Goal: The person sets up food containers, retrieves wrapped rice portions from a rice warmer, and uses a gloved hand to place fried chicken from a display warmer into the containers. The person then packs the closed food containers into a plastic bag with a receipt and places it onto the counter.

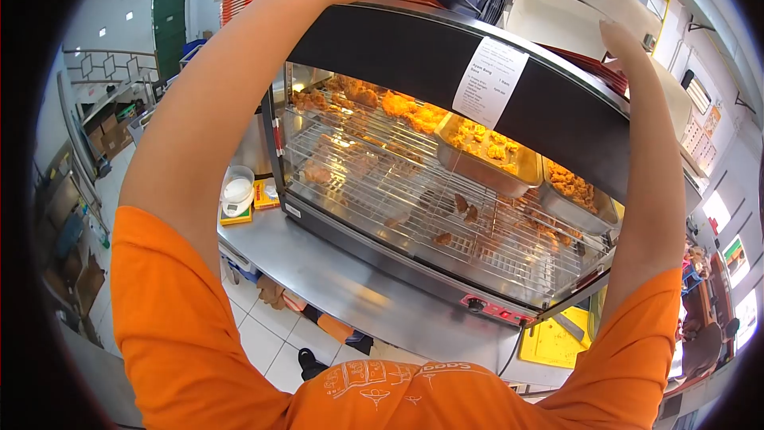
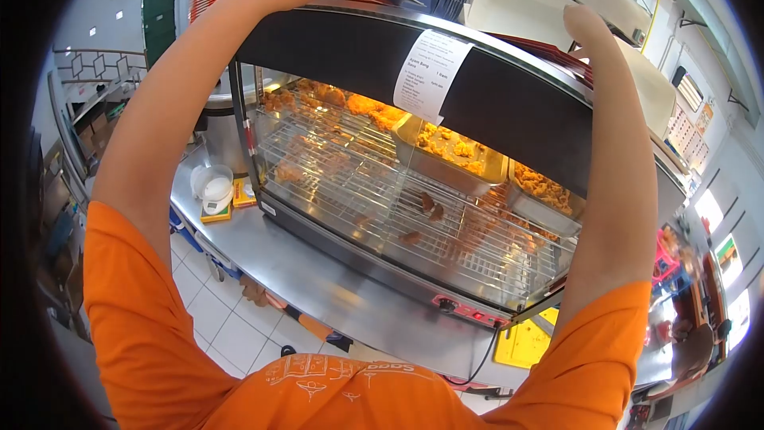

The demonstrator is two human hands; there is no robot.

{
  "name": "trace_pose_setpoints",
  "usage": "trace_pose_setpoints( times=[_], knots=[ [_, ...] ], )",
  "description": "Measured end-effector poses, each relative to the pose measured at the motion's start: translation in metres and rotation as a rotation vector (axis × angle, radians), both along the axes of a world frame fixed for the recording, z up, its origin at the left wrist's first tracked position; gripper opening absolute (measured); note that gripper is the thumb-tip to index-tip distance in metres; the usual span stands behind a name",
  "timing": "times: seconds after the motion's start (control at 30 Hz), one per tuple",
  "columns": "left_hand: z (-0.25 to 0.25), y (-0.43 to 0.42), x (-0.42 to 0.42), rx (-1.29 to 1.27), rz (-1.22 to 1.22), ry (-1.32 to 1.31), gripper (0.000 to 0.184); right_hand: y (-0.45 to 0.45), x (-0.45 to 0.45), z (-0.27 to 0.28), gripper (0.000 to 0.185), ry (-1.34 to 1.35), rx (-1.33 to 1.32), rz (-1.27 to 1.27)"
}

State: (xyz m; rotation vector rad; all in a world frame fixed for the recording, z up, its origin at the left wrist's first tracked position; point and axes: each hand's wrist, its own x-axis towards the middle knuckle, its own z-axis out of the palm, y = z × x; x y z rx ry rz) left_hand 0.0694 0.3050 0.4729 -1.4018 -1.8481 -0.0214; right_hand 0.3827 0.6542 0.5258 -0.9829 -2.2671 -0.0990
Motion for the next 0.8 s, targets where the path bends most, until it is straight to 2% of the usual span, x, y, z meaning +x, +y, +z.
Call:
trace_pose_setpoints(
  times=[0.1, 0.17, 0.23, 0.37, 0.5, 0.63, 0.7, 0.8],
  knots=[
    [-0.001, 0.003, -0.003, 0.001, -0.090, 0.001, 0.016, -0.018, -0.006, 0.002, 0.052, 0.054, 0.101, -0.036],
    [-0.004, 0.011, -0.001, 0.000, -0.018, 0.041, 0.015, -0.016, -0.009, 0.018, 0.047, -0.081, 0.320, -0.149],
    [-0.005, 0.015, 0.001, 0.010, 0.008, 0.067, 0.015, -0.014, -0.012, 0.036, 0.040, -0.309, 0.695, -0.263],
    [-0.003, 0.016, 0.006, -0.018, 0.040, 0.074, 0.015, -0.065, -0.003, 0.047, 0.035, -0.126, 0.798, -0.262],
    [0.000, 0.008, 0.009, -0.029, -0.008, -0.030, 0.017, -0.112, 0.010, 0.045, 0.033, -0.022, 0.772, -0.154],
    [0.005, 0.007, 0.015, -0.049, 0.007, -0.076, 0.017, -0.136, 0.006, 0.028, 0.031, -0.084, 0.618, -0.187],
    [0.009, 0.002, 0.020, -0.071, -0.002, -0.136, 0.021, -0.146, 0.000, 0.018, 0.030, -0.138, 0.509, -0.231],
    [0.014, -0.011, 0.032, -0.117, -0.050, -0.222, 0.037, -0.144, -0.002, 0.009, 0.030, -0.250, 0.382, -0.325]
  ],
)
